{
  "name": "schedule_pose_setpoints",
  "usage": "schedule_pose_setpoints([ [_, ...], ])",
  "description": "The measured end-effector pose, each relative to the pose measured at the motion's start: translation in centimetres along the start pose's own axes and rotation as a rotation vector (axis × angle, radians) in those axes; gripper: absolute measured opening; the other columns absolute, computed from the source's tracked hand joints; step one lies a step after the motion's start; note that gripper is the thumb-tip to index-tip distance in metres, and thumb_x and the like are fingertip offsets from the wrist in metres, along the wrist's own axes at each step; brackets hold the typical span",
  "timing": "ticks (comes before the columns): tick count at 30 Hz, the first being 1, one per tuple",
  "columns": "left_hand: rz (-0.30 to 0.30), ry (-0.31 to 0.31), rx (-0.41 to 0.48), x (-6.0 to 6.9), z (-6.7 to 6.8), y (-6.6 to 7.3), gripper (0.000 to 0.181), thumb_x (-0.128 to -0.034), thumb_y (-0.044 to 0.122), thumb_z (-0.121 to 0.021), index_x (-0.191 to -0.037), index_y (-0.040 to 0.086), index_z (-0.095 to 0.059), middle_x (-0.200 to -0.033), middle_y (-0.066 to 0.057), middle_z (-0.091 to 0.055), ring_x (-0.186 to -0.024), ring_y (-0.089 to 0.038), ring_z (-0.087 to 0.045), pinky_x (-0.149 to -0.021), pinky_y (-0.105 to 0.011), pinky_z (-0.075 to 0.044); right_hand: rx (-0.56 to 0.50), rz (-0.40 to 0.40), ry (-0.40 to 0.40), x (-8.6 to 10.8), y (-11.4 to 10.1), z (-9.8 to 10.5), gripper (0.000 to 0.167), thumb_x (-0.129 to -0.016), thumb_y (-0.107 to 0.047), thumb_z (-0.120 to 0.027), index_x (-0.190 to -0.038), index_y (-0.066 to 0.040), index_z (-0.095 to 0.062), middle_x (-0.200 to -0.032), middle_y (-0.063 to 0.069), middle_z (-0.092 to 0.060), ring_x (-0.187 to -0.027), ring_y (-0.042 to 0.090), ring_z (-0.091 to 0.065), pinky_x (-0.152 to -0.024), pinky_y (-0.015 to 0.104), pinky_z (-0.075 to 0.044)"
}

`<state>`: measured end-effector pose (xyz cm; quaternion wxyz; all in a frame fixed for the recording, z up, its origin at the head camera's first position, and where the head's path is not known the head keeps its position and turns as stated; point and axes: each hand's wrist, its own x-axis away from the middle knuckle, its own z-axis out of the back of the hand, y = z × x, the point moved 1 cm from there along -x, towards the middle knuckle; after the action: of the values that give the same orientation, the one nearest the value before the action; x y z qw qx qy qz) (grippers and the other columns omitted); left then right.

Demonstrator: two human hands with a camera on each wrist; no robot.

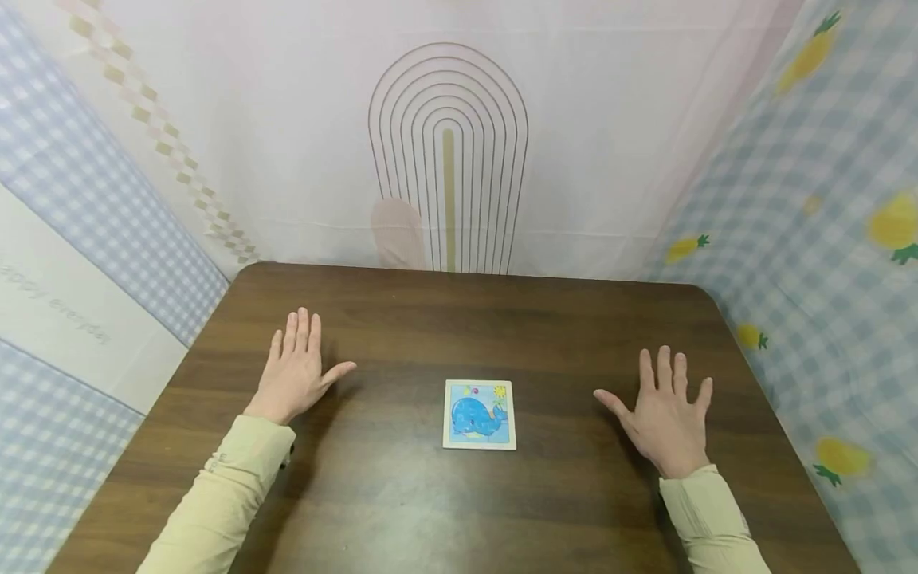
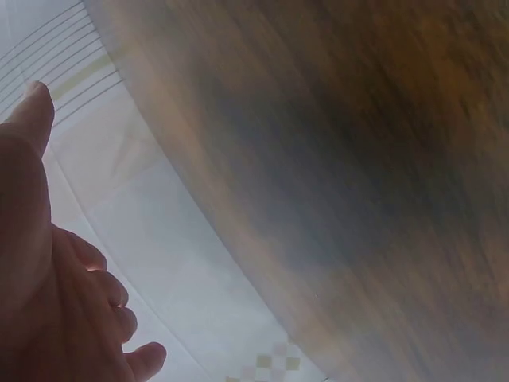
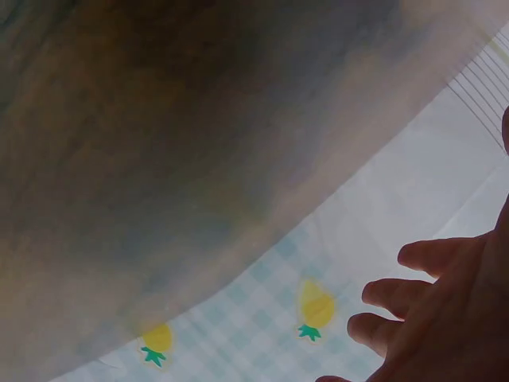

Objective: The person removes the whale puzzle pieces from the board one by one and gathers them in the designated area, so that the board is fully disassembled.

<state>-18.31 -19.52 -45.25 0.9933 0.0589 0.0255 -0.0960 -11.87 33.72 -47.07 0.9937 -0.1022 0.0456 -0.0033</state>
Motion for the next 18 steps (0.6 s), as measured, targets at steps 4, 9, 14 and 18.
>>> schedule_pose_setpoints([
  [4, -0.011, -0.007, 0.025, 0.0, -0.3, 0.6, 0.101, -0.0926, 0.065, -0.045, -0.152, -0.008, -0.008, -0.158, -0.028, 0.001, -0.146, -0.039, 0.006, -0.113, -0.057, -0.003, -0.003, -0.004, -0.012, 0.3, 0.1, -0.2, 0.099, -0.091, -0.067, -0.046, -0.155, 0.001, -0.01, -0.156, 0.031, -0.003, -0.143, 0.046, 0.01, -0.098, 0.073, 0.014],
  [9, -0.052, -0.04, 0.055, 0.3, -0.3, 2.7, 0.1, -0.0929, 0.066, -0.044, -0.152, -0.007, -0.008, -0.158, -0.026, 0.003, -0.146, -0.037, 0.005, -0.114, -0.055, -0.003, -0.013, -0.004, -0.006, 0.4, -0.3, -0.2, 0.1, -0.091, -0.066, -0.047, -0.155, 0.0, -0.009, -0.156, 0.032, -0.001, -0.143, 0.045, 0.011, -0.098, 0.073, 0.014],
  [14, -0.108, -0.082, 0.067, 0.7, -0.9, 5.5, 0.096, -0.0934, 0.065, -0.044, -0.153, -0.004, -0.013, -0.159, -0.022, 0.0, -0.147, -0.035, -0.001, -0.115, -0.053, -0.005, -0.038, 0.023, 0.014, 0.2, -1.6, -0.2, 0.097, -0.092, -0.064, -0.048, -0.154, 0.0, -0.014, -0.156, 0.032, -0.006, -0.144, 0.045, 0.006, -0.101, 0.072, 0.008],
  [18, -0.152, -0.137, 0.09, 1.1, -1.4, 7.8, 0.093, -0.0922, 0.063, -0.049, -0.152, -0.004, -0.023, -0.158, -0.024, -0.009, -0.146, -0.038, -0.01, -0.114, -0.054, -0.013, -0.094, 0.075, 0.039, -0.1, -3.1, -0.2, 0.088, -0.093, -0.059, -0.052, -0.15, 0.004, -0.028, -0.152, 0.034, -0.019, -0.14, 0.051, -0.011, -0.1, 0.073, -0.007],
])
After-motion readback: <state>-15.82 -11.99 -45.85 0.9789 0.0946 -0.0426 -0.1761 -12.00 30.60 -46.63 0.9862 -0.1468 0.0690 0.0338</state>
